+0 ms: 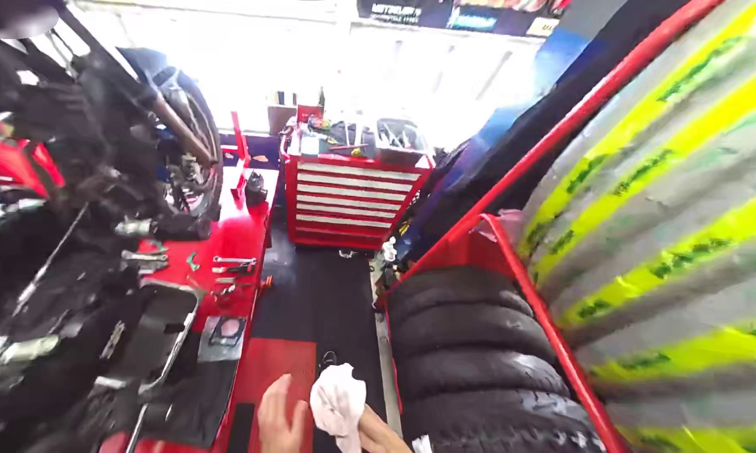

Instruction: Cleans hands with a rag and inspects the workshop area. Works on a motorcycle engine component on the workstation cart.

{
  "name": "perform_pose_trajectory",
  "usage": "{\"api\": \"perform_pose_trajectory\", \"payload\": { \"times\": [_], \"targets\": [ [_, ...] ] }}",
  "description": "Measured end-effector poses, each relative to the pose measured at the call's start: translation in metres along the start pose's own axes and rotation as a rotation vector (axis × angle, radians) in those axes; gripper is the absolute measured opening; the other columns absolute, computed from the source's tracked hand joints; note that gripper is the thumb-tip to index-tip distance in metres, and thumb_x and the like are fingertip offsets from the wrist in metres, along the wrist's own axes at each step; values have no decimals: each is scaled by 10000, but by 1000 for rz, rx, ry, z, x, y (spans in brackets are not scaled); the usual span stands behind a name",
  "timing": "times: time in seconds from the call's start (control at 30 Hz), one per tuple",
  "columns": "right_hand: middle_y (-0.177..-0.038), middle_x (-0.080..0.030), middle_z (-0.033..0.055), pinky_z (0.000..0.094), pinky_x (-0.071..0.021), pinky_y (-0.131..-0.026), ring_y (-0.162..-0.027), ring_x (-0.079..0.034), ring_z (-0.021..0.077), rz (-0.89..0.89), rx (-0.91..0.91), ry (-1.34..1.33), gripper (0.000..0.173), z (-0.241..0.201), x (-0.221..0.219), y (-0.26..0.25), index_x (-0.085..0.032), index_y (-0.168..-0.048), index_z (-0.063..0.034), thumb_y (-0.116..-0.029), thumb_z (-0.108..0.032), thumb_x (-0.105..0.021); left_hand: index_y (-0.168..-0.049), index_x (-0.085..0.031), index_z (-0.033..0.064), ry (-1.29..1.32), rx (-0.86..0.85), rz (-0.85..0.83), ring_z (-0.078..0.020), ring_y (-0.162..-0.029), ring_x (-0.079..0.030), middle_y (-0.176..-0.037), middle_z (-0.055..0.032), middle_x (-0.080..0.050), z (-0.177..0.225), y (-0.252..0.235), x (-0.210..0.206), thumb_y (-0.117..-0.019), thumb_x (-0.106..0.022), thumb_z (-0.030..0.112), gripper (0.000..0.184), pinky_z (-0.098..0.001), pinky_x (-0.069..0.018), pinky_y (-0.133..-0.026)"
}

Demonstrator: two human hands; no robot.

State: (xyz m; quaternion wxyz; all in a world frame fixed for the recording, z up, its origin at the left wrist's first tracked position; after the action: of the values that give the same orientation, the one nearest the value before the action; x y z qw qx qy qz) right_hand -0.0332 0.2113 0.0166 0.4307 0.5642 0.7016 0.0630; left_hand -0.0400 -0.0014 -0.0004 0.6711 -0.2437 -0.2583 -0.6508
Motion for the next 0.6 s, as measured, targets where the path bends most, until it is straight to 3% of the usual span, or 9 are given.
{"api": "perform_pose_trajectory", "payload": {
  "times": [0.07,0.13,0.23,0.33,0.4,0.47,0.5,0.57,0.6],
  "targets": [
    [-907,-745,-40,286,-599,-703,-811,-700,71,-76,-72,-57,275,-59,-11,-64,-644,-1086,-190,-1080,-227,-371,-1478,-550,67,-104,-246,-161,-395,-1491,-367,-1559,-157,-486,56,-82,-32,-933,-498,722,853,-659,-248,-1210],
    [-898,-696,-64,246,-569,-697,-807,-662,29,-84,-136,-50,326,-121,-35,-108,-607,-1102,-196,-1116,-309,-301,-1324,-653,-25,-226,-286,-178,-443,-1383,-496,-1420,-247,-590,90,-146,-51,-895,-454,797,948,-650,-324,-1169],
    [-1071,-634,8,232,-535,-846,-954,-610,20,-160,-35,206,363,-234,-81,-158,-486,-1355,-28,-1121,-163,-243,-1021,-744,-59,-248,-322,35,-430,-1072,-684,-1053,-260,-724,117,-249,-31,-948,-355,682,840,-622,-488,-997],
    [-961,-610,-3,243,-525,-796,-845,-597,32,61,-99,320,413,-339,-134,-187,-516,-1264,-65,-1134,-199,-147,-816,-727,5,-71,-321,352,-281,-854,-710,-794,-148,-715,131,-340,-19,-1028,-264,589,775,-502,-541,-920],
    [-1037,-657,47,298,-555,-836,-922,-644,85,-43,11,235,611,-373,-128,-228,-505,-1340,-31,-1120,-401,-72,-775,-712,3,75,-246,410,-252,-805,-702,-745,-134,-695,138,-398,-21,-1043,-307,533,719,-471,-558,-881],
    [-1183,-685,102,317,-570,-910,-1068,-664,124,-238,104,148,665,-390,-101,-274,-461,-1405,0,-1092,-531,-210,-795,-709,2,287,-80,347,-190,-781,-704,-746,-100,-696,141,-451,-28,-1063,-342,512,683,-428,-587,-828],
    [-1231,-646,125,342,-534,-964,-1111,-627,145,-167,36,183,648,-406,-103,-283,-414,-1462,18,-1087,-484,-251,-783,-704,8,411,24,308,-142,-717,-700,-711,-67,-689,142,-477,-32,-1066,-359,481,650,-387,-604,-741],
    [-1149,-653,93,337,-521,-945,-1042,-627,128,60,-120,397,607,-437,-112,-308,-490,-1388,6,-1104,-434,-184,-770,-679,-7,610,220,187,-109,-597,-665,-640,-40,-657,149,-537,-37,-1093,-380,404,602,-352,-598,-604],
    [-1146,-660,141,380,-507,-973,-1053,-635,179,88,-142,467,569,-437,-105,-325,-538,-1344,39,-1128,-373,-210,-801,-660,-28,674,314,131,-112,-575,-637,-633,-45,-629,150,-560,-38,-1108,-386,350,558,-345,-580,-579]
  ]
}}
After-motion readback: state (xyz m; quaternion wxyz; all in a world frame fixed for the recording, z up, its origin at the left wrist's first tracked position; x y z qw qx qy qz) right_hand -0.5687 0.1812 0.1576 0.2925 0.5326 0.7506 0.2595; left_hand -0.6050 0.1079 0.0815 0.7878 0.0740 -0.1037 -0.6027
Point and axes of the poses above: each hand's wrist, its own y-axis away from the middle knuckle, its own x-axis out of the back of the hand, z = x × y, the point moved 4 cm from there along -y, towards the middle knuckle
